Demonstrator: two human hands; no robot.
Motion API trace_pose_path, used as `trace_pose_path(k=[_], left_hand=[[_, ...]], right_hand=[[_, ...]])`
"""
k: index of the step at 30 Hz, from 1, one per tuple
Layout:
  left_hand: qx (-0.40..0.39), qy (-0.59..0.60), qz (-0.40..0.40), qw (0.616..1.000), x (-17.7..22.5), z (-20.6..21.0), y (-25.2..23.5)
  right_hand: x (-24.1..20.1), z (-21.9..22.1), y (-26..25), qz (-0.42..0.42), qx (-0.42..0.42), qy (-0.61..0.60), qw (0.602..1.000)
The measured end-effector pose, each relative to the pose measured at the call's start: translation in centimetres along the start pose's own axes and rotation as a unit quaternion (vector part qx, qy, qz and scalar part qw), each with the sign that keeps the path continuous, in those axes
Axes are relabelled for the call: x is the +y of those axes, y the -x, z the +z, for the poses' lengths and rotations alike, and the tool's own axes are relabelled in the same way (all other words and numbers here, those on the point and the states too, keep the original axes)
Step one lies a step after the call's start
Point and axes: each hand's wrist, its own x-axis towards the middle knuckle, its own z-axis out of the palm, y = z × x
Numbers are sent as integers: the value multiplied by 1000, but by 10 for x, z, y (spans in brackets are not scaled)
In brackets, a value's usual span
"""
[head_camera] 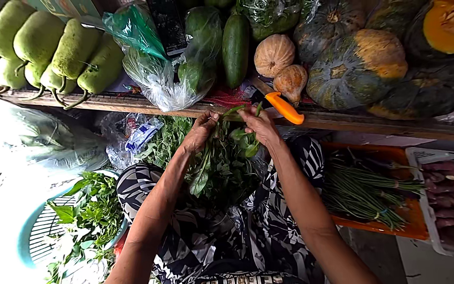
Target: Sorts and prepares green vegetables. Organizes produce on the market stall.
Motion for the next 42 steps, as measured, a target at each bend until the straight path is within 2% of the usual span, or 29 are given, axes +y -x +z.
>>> trace_pose_path(k=[2,5,7,12,18,22,27,30,33,35,40,42], left_hand=[[27,41,13,999,-9,1,-5],[11,75,22,997,-16,2,-8],[4,63,35,997,-18,3,-9],[15,24,69,997,-33,10,-11],[61,34,56,996,-44,11,-17],[43,4,-7,999,-43,17,-4],[44,60,-36,997,-57,18,-14],[36,-63,4,997,-56,14,-19],[25,-268,88,959,-49,11,-9],[13,-358,142,923,-44,13,7],[-20,-517,264,814,-35,13,18],[-25,-536,280,796,-38,13,14]], right_hand=[[-2,3,2,35,-107,-94,989],[-1,5,-1,62,-127,-215,966],[-1,3,-3,54,-132,-252,957],[2,13,2,22,-61,-244,968],[14,16,-3,-26,-91,-270,958],[14,26,-1,-30,-43,-254,966],[23,29,-3,-58,-24,-181,981],[21,27,-3,-69,15,-126,990],[19,27,-1,-66,31,-105,992],[19,27,1,-62,29,-97,993],[22,25,3,-58,-9,-59,997],[22,24,3,-56,-19,-34,998]])
